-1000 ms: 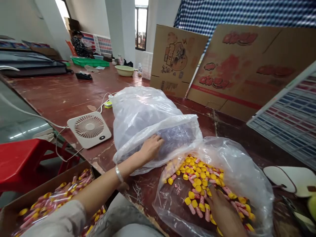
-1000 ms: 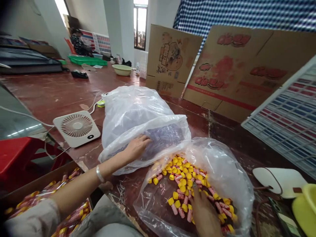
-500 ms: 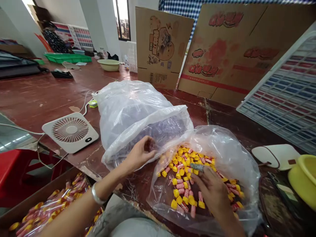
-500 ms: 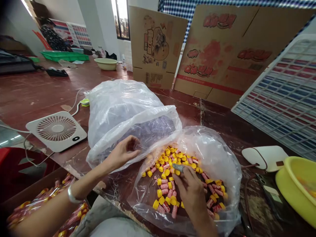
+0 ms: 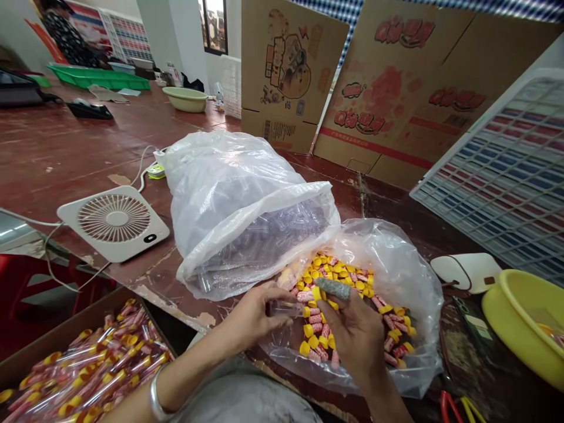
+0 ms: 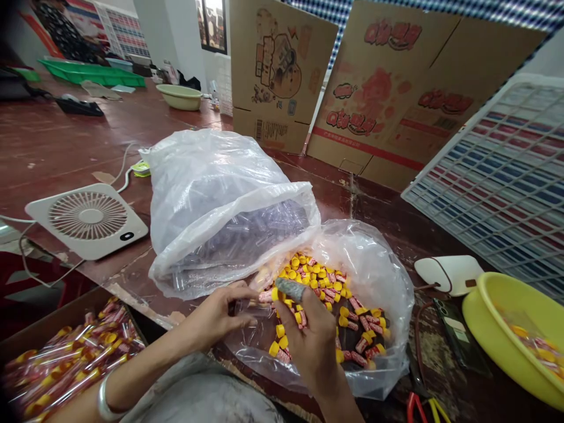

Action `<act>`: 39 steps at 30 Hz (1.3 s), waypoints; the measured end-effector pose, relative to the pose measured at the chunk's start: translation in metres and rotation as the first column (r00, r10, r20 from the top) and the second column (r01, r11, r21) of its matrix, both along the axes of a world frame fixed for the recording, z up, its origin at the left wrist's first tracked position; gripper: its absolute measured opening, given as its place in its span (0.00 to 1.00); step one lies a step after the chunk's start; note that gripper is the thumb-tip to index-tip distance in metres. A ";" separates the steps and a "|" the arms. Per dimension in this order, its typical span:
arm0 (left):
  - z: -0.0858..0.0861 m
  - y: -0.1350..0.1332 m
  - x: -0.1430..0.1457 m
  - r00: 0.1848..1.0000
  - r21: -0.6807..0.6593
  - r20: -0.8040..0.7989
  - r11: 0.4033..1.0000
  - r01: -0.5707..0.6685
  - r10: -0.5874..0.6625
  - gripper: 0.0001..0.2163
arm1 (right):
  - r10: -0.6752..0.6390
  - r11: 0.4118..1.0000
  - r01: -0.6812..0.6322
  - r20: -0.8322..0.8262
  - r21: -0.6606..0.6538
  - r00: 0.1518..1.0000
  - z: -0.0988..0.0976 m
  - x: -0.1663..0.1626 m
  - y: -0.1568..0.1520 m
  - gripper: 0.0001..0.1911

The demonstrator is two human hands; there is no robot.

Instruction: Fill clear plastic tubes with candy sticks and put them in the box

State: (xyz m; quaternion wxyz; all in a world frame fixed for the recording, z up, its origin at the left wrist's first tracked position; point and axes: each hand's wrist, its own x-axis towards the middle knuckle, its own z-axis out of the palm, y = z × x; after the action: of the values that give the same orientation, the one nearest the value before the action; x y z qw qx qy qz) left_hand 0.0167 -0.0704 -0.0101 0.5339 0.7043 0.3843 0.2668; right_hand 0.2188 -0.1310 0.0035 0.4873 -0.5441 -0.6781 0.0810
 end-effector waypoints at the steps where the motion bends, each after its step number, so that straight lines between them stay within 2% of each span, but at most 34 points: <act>1: 0.001 -0.002 0.001 0.999 0.007 0.000 0.999 0.038 -0.038 0.14 | 0.050 0.999 -0.051 0.047 0.018 0.998 0.003 -0.005 0.000 0.07; 5: 0.005 -0.006 0.005 0.978 -0.003 0.134 0.986 0.164 -0.162 0.11 | 0.240 0.970 -0.244 0.126 0.021 0.963 0.013 -0.021 0.004 0.08; 8: 0.003 -0.006 0.000 0.963 -0.119 0.214 0.974 0.192 -0.164 0.12 | 0.265 0.964 -0.265 0.133 -0.014 0.955 0.013 -0.020 0.007 0.09; 11: -0.003 -0.004 -0.006 0.971 -0.247 0.215 0.957 0.153 -0.100 0.13 | 0.232 0.972 -0.233 0.139 -0.009 0.963 0.012 -0.014 0.007 0.07; 14: -0.006 -0.003 -0.007 0.989 -0.189 0.121 0.976 0.111 -0.089 0.13 | 0.201 0.978 -0.205 0.097 0.030 0.975 0.013 -0.014 0.006 0.07; 17: -0.005 -0.005 -0.003 0.979 -0.087 0.101 0.979 0.185 -0.176 0.12 | 0.255 0.966 -0.257 0.067 0.010 0.965 0.013 -0.019 0.006 0.10; 19: -0.004 -0.006 0.000 0.971 -0.089 0.119 0.972 0.219 -0.208 0.09 | 0.319 0.948 -0.318 0.072 -0.026 0.945 0.011 -0.022 0.007 0.09; 21: -0.004 -0.006 -0.001 0.961 -0.156 0.172 0.957 0.244 -0.217 0.08 | 0.349 0.937 -0.346 0.083 -0.056 0.933 0.008 -0.022 0.008 0.08; 24: -0.006 -0.006 -0.004 0.933 -0.275 0.288 0.915 0.297 -0.216 0.12 | 0.318 0.948 -0.312 0.106 -0.069 0.942 0.007 -0.018 0.008 0.08; 29: -0.008 -0.010 -0.003 0.923 -0.348 0.342 0.890 0.296 -0.174 0.13 | 0.267 0.964 -0.260 0.156 -0.064 0.951 0.009 -0.010 0.008 0.05; 32: -0.005 -0.011 -0.002 0.913 -0.383 0.374 0.869 0.314 -0.165 0.12 | 0.221 0.972 -0.203 0.174 -0.114 0.960 0.010 -0.004 0.010 0.04; 35: -0.001 -0.012 -0.003 0.936 -0.324 0.293 0.901 0.289 -0.194 0.09 | 0.245 0.961 -0.210 0.211 -0.178 0.946 0.012 0.002 0.012 0.09; 37: 0.000 -0.012 -0.004 0.951 -0.277 0.238 0.925 0.260 -0.196 0.11 | 0.269 0.954 -0.223 0.245 -0.198 0.932 0.013 0.004 0.013 0.14; 39: 0.001 -0.012 -0.002 0.954 -0.268 0.255 0.936 0.227 -0.158 0.13 | 0.299 0.948 -0.248 0.287 -0.202 0.910 0.013 0.003 0.011 0.13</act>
State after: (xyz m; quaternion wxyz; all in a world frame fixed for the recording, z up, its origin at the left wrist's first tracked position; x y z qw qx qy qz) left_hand 0.0147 -0.0826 -0.0094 0.6972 0.6158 0.2841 0.2324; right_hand 0.2213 -0.1199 0.0166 0.3117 -0.4871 -0.8076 0.1156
